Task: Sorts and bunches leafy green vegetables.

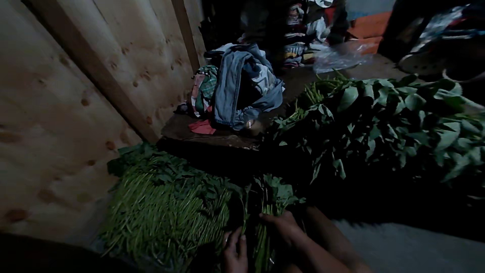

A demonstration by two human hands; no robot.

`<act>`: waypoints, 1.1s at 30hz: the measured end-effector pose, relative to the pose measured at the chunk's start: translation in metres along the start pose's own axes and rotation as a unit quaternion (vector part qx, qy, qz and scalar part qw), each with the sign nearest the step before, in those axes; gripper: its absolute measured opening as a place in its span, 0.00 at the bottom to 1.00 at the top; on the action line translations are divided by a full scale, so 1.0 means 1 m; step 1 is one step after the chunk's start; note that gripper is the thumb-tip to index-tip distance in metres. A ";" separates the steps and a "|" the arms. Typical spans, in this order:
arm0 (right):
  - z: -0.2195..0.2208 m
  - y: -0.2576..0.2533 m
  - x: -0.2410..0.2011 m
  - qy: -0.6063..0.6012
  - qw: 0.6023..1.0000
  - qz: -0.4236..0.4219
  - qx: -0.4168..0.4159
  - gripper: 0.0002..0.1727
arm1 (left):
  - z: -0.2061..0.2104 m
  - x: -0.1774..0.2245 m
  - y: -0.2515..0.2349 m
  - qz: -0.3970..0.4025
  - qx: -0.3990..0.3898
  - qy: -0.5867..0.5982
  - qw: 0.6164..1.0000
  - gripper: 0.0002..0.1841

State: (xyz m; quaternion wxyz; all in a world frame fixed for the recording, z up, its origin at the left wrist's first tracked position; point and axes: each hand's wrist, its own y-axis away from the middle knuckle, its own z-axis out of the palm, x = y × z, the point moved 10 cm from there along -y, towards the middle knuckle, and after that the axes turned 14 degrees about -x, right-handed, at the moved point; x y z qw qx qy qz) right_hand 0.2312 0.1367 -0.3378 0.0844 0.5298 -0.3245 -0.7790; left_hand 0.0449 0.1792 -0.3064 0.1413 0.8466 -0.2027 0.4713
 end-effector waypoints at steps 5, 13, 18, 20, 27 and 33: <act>0.015 -0.002 0.001 0.092 0.992 0.002 -0.082 0.30 | 0.019 0.017 -0.001 -0.009 -0.069 -0.081 0.994 0.15; -0.001 -0.010 -0.014 0.206 0.978 -0.043 -0.005 0.27 | 0.047 0.006 -0.017 -0.120 -0.262 -0.179 0.941 0.19; -0.051 -0.005 -0.018 0.105 0.976 -0.026 0.190 0.28 | 0.068 -0.068 -0.009 -0.234 -0.526 -0.326 0.750 0.21; -0.053 -0.005 -0.014 0.089 0.976 -0.026 0.199 0.28 | 0.055 -0.111 -0.020 -0.277 -0.528 -0.370 0.712 0.20; -0.042 -0.008 -0.019 0.100 0.981 -0.037 0.165 0.25 | -0.021 -0.181 -0.126 -0.308 -0.203 -0.355 0.859 0.25; -0.031 -0.012 -0.017 0.104 0.984 -0.033 0.140 0.24 | -0.023 -0.213 -0.150 -0.413 -0.181 -0.301 0.840 0.25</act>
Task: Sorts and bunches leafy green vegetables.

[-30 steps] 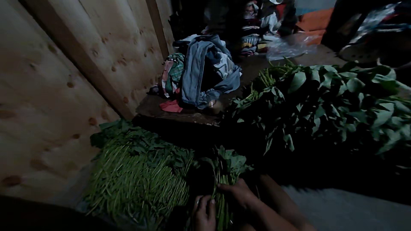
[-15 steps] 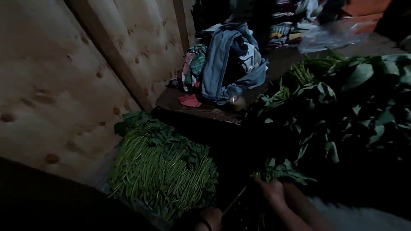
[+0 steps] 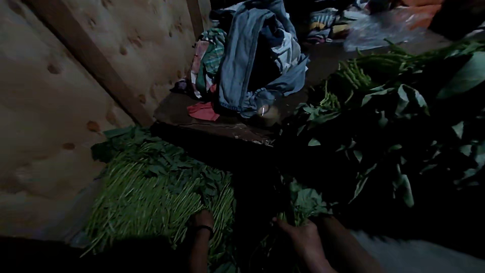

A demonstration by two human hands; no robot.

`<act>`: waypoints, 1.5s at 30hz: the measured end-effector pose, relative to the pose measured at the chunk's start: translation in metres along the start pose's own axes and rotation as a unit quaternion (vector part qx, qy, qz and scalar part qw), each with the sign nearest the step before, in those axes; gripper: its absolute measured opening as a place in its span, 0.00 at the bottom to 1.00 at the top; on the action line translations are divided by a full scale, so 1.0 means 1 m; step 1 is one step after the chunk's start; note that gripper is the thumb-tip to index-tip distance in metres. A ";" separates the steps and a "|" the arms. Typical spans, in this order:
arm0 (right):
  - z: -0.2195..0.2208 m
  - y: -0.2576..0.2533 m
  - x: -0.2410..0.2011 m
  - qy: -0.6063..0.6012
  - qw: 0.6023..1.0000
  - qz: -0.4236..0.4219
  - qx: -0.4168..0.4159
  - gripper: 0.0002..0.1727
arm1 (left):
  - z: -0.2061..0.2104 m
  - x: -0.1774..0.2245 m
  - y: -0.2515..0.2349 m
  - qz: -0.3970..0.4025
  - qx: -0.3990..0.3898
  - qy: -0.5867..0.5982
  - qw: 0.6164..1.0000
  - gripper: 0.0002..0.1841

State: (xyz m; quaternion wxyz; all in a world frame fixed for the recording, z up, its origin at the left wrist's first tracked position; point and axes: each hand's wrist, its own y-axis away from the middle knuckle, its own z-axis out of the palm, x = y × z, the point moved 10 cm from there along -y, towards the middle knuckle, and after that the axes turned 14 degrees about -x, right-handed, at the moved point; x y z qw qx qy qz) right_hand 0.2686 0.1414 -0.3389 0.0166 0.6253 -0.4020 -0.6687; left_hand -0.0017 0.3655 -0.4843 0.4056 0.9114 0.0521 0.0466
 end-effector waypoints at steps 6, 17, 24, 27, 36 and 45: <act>0.008 0.001 -0.001 0.005 1.000 0.003 -0.014 0.24 | -0.003 0.008 -0.017 0.010 0.053 0.101 0.993 0.31; 0.007 0.003 0.002 -0.021 1.000 0.004 -0.008 0.26 | -0.017 0.018 -0.017 0.045 0.065 0.184 0.980 0.26; -0.001 0.007 0.000 -0.024 1.000 -0.011 0.003 0.27 | -0.071 -0.051 0.023 0.181 0.068 0.506 0.841 0.25; -0.006 0.007 -0.001 -0.015 1.000 -0.018 0.005 0.25 | -0.095 -0.052 0.070 0.232 0.024 0.600 0.765 0.22; -0.022 0.015 0.008 -0.008 1.000 -0.014 0.009 0.25 | -0.028 -0.069 0.078 0.229 -0.029 0.607 0.760 0.18; -0.021 0.005 0.012 -0.013 1.000 0.003 0.014 0.20 | 0.041 -0.078 0.071 0.137 0.207 0.247 0.937 0.16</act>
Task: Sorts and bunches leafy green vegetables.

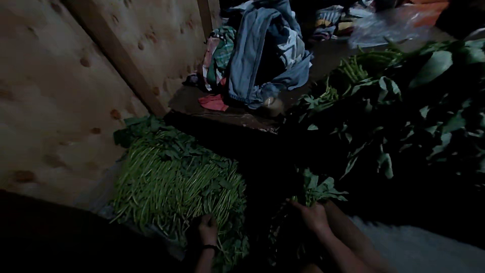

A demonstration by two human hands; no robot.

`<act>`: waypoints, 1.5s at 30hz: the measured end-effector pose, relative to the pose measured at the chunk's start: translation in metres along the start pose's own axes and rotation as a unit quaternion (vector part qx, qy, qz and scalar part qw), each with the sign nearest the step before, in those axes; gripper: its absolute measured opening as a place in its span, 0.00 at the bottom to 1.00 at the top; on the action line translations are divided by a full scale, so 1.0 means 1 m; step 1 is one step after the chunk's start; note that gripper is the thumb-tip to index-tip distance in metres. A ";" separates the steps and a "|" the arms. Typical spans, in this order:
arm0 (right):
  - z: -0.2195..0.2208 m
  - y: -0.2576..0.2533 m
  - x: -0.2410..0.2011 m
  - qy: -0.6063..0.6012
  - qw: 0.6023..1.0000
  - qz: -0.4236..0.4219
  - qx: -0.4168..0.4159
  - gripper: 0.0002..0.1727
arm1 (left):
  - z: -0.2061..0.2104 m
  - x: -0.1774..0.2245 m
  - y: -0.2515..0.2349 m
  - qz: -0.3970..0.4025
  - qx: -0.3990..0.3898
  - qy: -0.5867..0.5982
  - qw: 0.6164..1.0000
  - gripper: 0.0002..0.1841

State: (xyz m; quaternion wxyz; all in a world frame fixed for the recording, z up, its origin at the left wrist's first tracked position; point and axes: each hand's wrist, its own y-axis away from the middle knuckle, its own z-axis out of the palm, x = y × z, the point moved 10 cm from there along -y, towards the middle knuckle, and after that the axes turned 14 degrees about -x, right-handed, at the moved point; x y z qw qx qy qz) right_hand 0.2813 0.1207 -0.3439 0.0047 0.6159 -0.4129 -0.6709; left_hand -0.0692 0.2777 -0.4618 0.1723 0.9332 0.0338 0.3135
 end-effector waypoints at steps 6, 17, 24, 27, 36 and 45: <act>0.007 -0.004 0.004 -0.013 0.999 0.016 -0.025 0.22 | 0.008 -0.001 -0.022 -0.053 0.035 -0.005 0.998 0.24; 0.025 0.000 0.001 -0.027 0.996 0.011 -0.087 0.24 | -0.026 0.015 0.017 0.007 0.047 0.079 0.996 0.17; 0.027 0.010 0.000 -0.002 0.992 0.030 -0.119 0.26 | -0.027 0.035 0.051 0.012 0.007 0.373 0.928 0.15; 0.028 0.012 0.002 -0.009 0.991 0.038 -0.129 0.28 | -0.028 0.064 0.076 0.045 -0.018 0.432 0.900 0.15; 0.051 0.020 0.007 -0.045 0.967 0.026 -0.248 0.28 | 0.001 0.151 0.146 0.196 -0.143 0.349 0.905 0.19; 0.057 0.022 0.010 -0.023 0.958 0.001 -0.286 0.30 | 0.027 0.168 0.152 0.200 -0.283 0.190 0.918 0.19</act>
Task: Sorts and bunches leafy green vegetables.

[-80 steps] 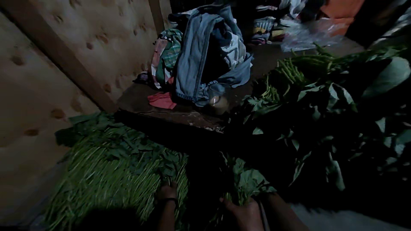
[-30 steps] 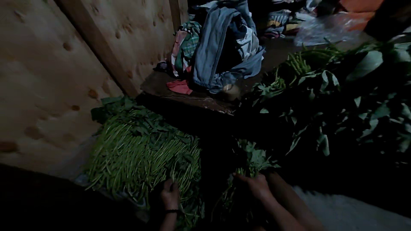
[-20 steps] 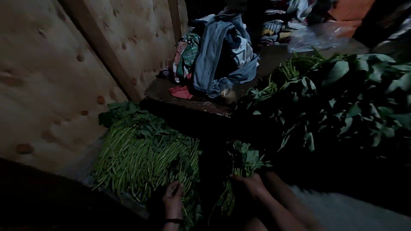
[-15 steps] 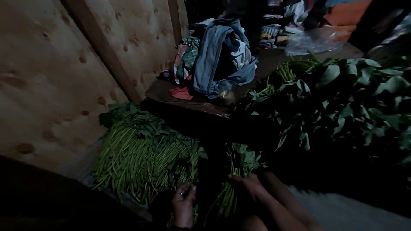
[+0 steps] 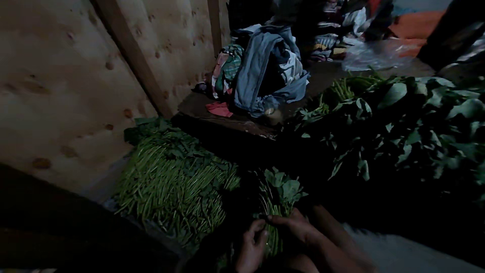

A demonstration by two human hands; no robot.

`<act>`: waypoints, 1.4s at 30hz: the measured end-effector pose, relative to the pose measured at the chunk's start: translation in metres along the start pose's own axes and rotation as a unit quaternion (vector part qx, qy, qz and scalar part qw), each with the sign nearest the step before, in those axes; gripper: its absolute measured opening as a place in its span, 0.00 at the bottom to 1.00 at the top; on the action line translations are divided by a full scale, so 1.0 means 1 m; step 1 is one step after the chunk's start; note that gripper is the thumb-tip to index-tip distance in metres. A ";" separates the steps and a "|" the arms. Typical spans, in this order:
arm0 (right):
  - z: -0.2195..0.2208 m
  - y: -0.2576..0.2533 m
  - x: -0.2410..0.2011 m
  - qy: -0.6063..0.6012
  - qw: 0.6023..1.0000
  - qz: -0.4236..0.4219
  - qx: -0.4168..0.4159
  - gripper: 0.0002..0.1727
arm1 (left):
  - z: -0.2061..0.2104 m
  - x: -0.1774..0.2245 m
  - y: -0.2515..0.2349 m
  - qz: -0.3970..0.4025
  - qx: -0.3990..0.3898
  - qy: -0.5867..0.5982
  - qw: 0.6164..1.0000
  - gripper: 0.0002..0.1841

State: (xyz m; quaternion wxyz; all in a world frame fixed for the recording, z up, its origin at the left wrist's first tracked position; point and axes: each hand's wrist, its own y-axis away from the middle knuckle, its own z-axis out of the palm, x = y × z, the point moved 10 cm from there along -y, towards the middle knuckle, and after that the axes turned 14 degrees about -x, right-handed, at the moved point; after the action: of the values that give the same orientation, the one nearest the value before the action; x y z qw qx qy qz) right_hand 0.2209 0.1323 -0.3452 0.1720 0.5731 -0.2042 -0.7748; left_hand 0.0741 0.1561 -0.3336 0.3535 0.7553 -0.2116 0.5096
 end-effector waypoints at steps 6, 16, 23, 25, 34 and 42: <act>-0.009 0.004 -0.006 0.124 0.990 0.043 0.050 0.24 | 0.009 0.001 -0.009 -0.077 -0.082 -0.184 0.976 0.21; -0.058 0.014 -0.004 0.057 0.964 0.056 0.252 0.24 | -0.066 -0.110 -0.035 -0.288 0.036 -0.276 0.916 0.27; -0.054 0.007 -0.002 0.068 0.968 0.061 0.232 0.23 | -0.128 -0.147 -0.041 -0.289 0.081 -0.254 0.919 0.25; -0.053 0.006 -0.003 0.064 0.970 0.056 0.228 0.23 | -0.142 -0.127 -0.028 -0.201 0.184 -0.151 0.950 0.15; -0.043 0.006 -0.006 0.051 0.978 0.042 0.200 0.24 | -0.123 -0.072 0.006 -0.019 0.239 0.235 0.942 0.22; -0.042 0.015 -0.012 0.072 0.976 0.061 0.197 0.24 | -0.101 -0.034 0.010 0.045 0.188 0.359 0.913 0.16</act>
State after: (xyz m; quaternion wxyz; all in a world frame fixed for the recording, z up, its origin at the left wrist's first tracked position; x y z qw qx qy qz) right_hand 0.2646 0.1207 -0.3390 0.1171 0.6362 -0.3747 -0.6642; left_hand -0.0088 0.2235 -0.3384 0.2334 0.5639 -0.0044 0.7921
